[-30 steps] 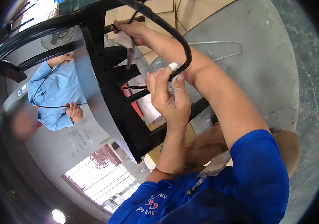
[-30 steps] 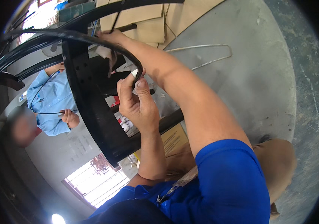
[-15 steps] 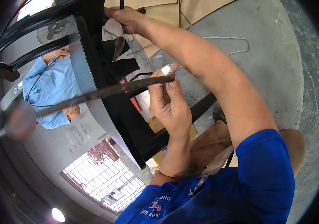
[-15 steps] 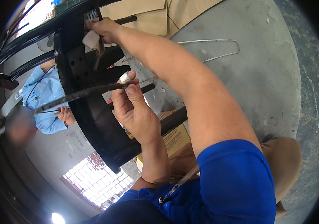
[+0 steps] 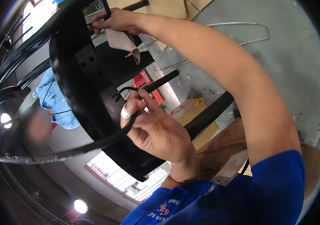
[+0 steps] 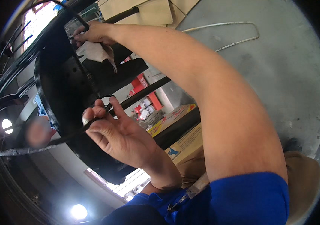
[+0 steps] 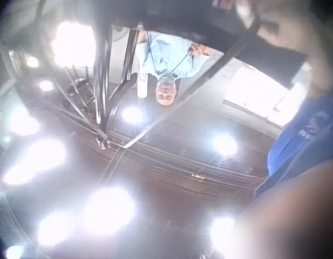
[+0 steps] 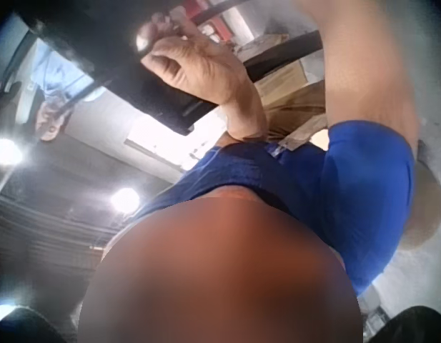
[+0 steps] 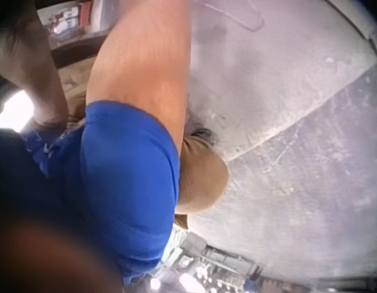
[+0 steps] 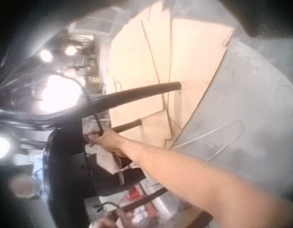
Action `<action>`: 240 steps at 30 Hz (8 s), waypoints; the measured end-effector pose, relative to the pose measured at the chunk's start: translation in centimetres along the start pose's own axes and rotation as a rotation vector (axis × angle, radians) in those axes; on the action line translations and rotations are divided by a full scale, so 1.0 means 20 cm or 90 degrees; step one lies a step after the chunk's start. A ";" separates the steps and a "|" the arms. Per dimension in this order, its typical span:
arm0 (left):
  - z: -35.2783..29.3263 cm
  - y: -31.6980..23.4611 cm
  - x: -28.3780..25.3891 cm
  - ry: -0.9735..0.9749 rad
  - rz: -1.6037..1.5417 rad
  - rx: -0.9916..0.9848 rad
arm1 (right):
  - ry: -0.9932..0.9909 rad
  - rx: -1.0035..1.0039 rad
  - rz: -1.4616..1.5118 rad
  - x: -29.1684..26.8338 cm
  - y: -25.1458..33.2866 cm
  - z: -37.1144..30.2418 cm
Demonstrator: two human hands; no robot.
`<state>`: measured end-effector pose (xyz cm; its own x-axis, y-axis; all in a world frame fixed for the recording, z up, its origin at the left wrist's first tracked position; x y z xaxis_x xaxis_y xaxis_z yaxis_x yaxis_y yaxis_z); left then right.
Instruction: The person wipes a black chair with a cloth, rotating it to clean the seat, back, and legs. They then move to a white air cooler and wipe its exterior surface. The task is performed in a workshop with other people present.
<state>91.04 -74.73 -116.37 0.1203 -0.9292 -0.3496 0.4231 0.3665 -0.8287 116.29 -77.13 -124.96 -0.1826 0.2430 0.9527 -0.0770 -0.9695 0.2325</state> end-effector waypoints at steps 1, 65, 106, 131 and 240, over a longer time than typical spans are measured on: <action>0.01 -0.01 -0.01 0.025 0.012 -0.006 | -0.023 -0.002 0.013 0.01 -0.01 0.00; 0.08 -0.55 -0.41 0.338 -0.121 -0.052 | 0.258 0.247 -0.186 0.33 -0.09 -1.34; 0.04 -0.54 -0.50 0.192 -0.128 0.093 | -0.046 0.107 -0.645 0.56 0.23 -1.27; 1.32 0.06 -1.90 -0.229 0.390 0.177 | 0.096 0.099 -0.704 1.46 0.41 -1.04; -1.62 -4.56 -6.43 -0.861 1.121 -0.472 | 0.827 0.288 -0.257 6.10 -3.29 -2.61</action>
<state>7.84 12.97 -9.98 0.3064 0.7994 -0.5168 -0.9488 0.2126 -0.2337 47.90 17.86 -34.27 -0.9932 0.1156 0.0139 -0.0708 -0.6947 0.7158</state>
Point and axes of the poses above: each hand's wrist, its own z-axis towards the middle knuckle, its own x-axis out of the palm, y = z × x, the point moved 2 cm from there along z, towards the middle knuckle, and after that the axes turned 1 degree about z, right-handed, at the moved point
